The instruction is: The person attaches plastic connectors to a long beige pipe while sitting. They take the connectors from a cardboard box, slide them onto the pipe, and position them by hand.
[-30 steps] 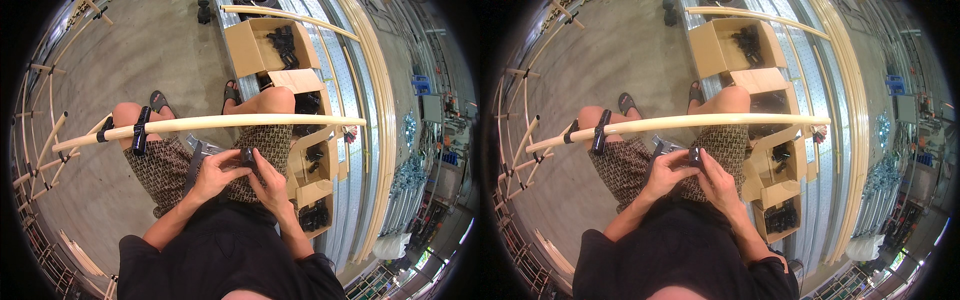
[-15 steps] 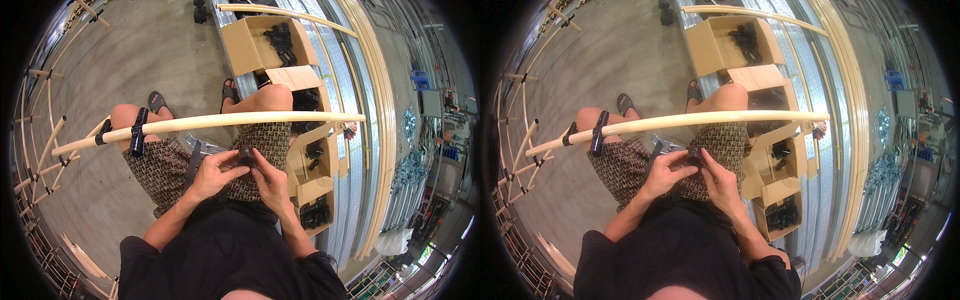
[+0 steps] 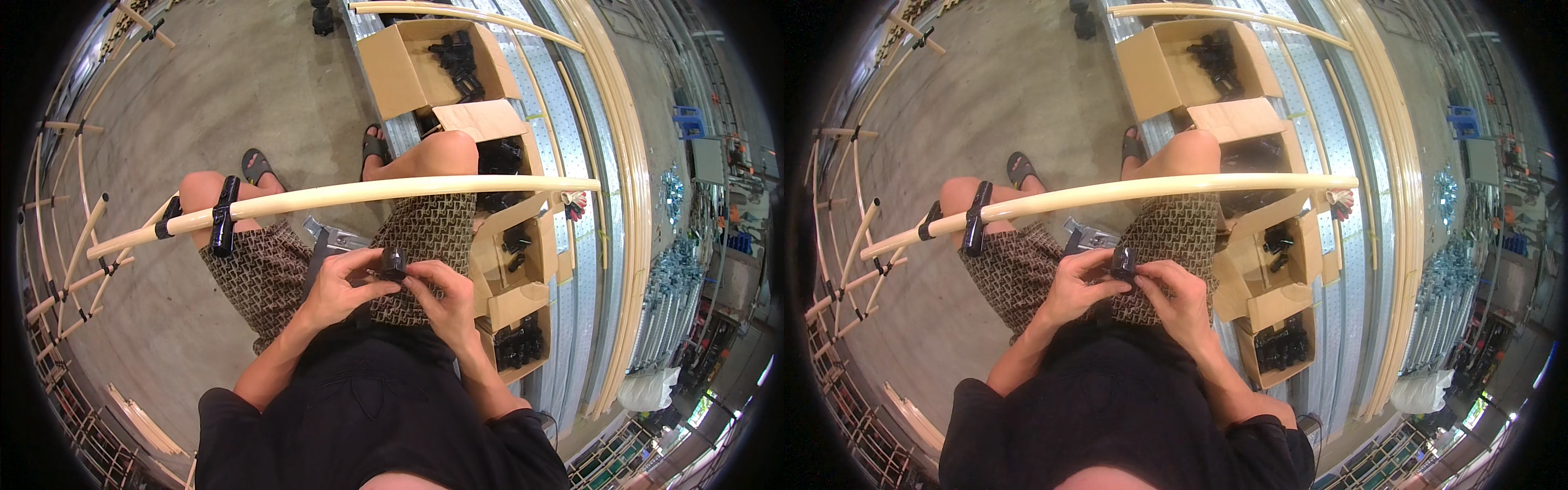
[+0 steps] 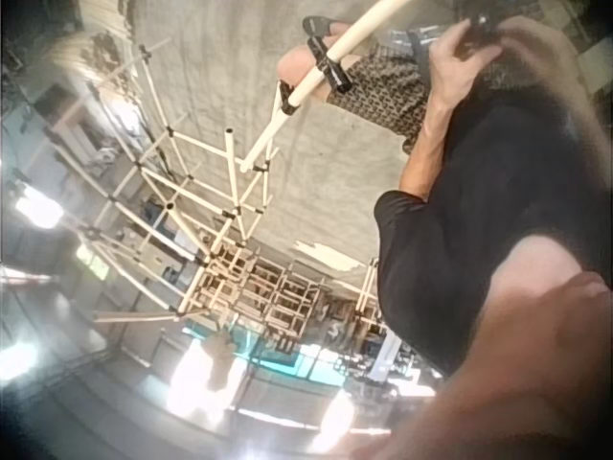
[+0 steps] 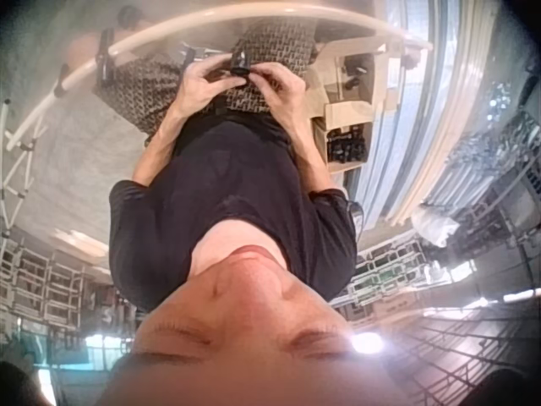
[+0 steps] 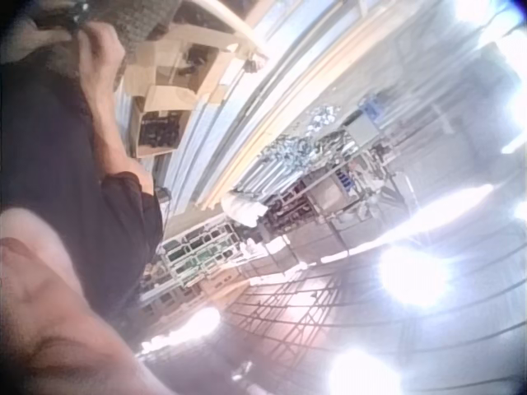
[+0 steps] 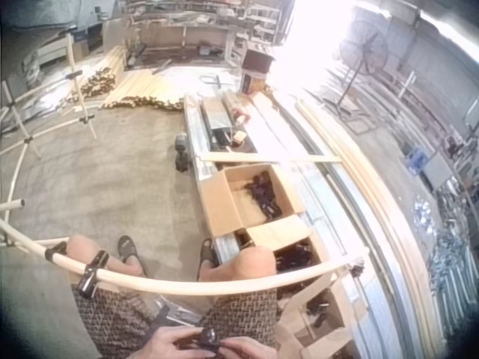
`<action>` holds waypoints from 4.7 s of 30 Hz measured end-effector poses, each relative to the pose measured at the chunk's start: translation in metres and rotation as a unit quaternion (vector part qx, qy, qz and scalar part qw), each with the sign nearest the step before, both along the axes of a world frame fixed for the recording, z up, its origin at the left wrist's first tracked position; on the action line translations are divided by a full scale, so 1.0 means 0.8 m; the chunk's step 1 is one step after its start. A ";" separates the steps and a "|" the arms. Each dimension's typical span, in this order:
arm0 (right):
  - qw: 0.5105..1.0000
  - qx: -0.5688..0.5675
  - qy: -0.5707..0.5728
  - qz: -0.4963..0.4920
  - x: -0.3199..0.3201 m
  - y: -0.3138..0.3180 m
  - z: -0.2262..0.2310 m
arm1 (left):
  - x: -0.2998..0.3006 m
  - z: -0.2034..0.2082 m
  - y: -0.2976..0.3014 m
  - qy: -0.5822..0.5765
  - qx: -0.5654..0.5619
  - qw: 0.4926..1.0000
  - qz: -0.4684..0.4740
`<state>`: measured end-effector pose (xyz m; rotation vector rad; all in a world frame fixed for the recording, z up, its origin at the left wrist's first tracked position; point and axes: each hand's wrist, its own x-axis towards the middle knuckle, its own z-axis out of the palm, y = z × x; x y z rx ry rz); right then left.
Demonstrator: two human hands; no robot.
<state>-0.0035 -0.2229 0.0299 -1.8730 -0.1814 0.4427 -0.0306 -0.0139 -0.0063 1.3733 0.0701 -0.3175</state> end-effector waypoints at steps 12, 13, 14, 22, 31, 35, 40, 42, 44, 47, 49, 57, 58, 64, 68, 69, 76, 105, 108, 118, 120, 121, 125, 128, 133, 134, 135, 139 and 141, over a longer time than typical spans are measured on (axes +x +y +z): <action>0.971 0.112 0.166 -0.132 -0.033 -0.004 -0.014 | 0.001 0.022 -0.034 -0.223 0.299 0.928 -0.008; 0.971 0.114 0.158 -0.138 -0.034 -0.011 -0.015 | 0.001 0.023 -0.038 -0.227 0.303 0.925 -0.021; 0.971 0.116 0.148 -0.146 -0.035 -0.018 -0.017 | 0.005 0.023 -0.039 -0.222 0.283 0.932 -0.042; 0.940 0.167 0.186 -0.230 -0.032 -0.085 -0.026 | 0.028 0.019 -0.075 -0.094 0.085 0.988 -0.088; 0.958 0.077 0.123 -0.245 -0.018 -0.099 -0.032 | 0.047 -0.020 -0.095 -0.270 0.288 0.918 -0.048; 0.962 0.052 0.135 -0.233 -0.012 -0.096 -0.027 | 0.052 -0.020 -0.089 -0.249 0.229 0.940 -0.048; 0.966 0.054 0.141 -0.211 -0.008 -0.087 -0.033 | 0.050 -0.006 -0.073 -0.060 0.092 0.993 -0.051; 0.968 0.053 0.145 -0.198 -0.006 -0.083 -0.039 | 0.049 -0.008 -0.070 -0.075 0.110 0.989 -0.058; 0.968 0.052 0.148 -0.198 -0.003 -0.076 -0.032 | 0.048 -0.013 -0.072 -0.127 0.147 0.979 -0.062; 0.971 0.042 0.137 -0.191 0.002 -0.072 -0.029 | 0.049 -0.008 -0.073 -0.176 0.181 0.965 -0.063; 0.973 0.036 0.132 -0.188 0.004 -0.071 -0.028 | 0.050 -0.005 -0.075 -0.186 0.177 0.965 -0.057; 0.980 -0.073 0.100 -0.153 0.008 -0.062 -0.027 | 0.041 -0.019 -0.072 -0.197 0.132 0.971 0.000; 0.981 -0.047 0.097 -0.160 0.007 -0.059 -0.025 | 0.040 -0.021 -0.071 -0.186 0.136 0.973 -0.013; 0.977 0.033 0.093 -0.189 0.001 -0.056 -0.036 | 0.028 -0.035 -0.071 -0.203 0.136 0.970 0.008; 0.982 0.010 0.088 -0.168 0.004 -0.058 -0.034 | 0.025 -0.024 -0.070 -0.190 0.130 0.973 0.012; 0.983 0.009 0.079 -0.167 0.004 -0.057 -0.031 | 0.027 -0.023 -0.070 -0.193 0.123 0.973 0.014; 0.984 -0.018 0.052 -0.172 0.004 -0.044 -0.020 | 0.039 -0.016 -0.059 -0.067 0.056 0.996 -0.003; 0.987 0.013 0.073 -0.144 0.005 -0.045 -0.040 | 0.039 -0.017 -0.041 -0.045 0.065 0.997 -0.021; 0.987 0.030 0.066 -0.146 0.007 -0.037 -0.033 | 0.039 -0.011 -0.039 -0.018 0.071 0.997 -0.025; 0.982 0.041 0.083 -0.164 0.009 -0.032 -0.032 | 0.039 -0.009 -0.035 -0.074 0.082 0.994 -0.012; 0.978 0.043 0.103 -0.173 0.010 -0.029 -0.028 | 0.040 -0.009 -0.036 -0.118 0.099 0.988 -0.007; 0.978 0.045 0.107 -0.175 0.010 -0.029 -0.029 | 0.039 -0.011 -0.037 -0.128 0.102 0.986 -0.003; 0.974 0.052 0.123 -0.180 0.011 -0.030 -0.034 | 0.035 -0.014 -0.039 -0.162 0.114 0.980 0.020; 0.973 0.065 0.130 -0.182 0.010 -0.031 -0.038 | 0.031 -0.001 -0.039 -0.029 0.070 0.997 0.019; 0.974 0.061 0.127 -0.177 0.010 -0.029 -0.037 | 0.030 -0.009 -0.041 -0.077 0.076 0.993 0.038; 0.974 0.064 0.126 -0.177 0.010 -0.028 -0.037 | 0.030 -0.011 -0.041 -0.091 0.081 0.992 0.033; 0.974 0.066 0.124 -0.177 0.010 -0.028 -0.037 | 0.029 -0.014 -0.042 -0.096 0.071 0.992 0.041; 0.974 0.062 0.129 -0.174 0.009 -0.028 -0.035 | 0.029 -0.014 -0.050 -0.091 0.027 0.990 0.101; 0.977 0.049 0.121 -0.169 0.008 -0.030 -0.039 | 0.030 -0.010 -0.047 -0.066 0.039 0.992 0.098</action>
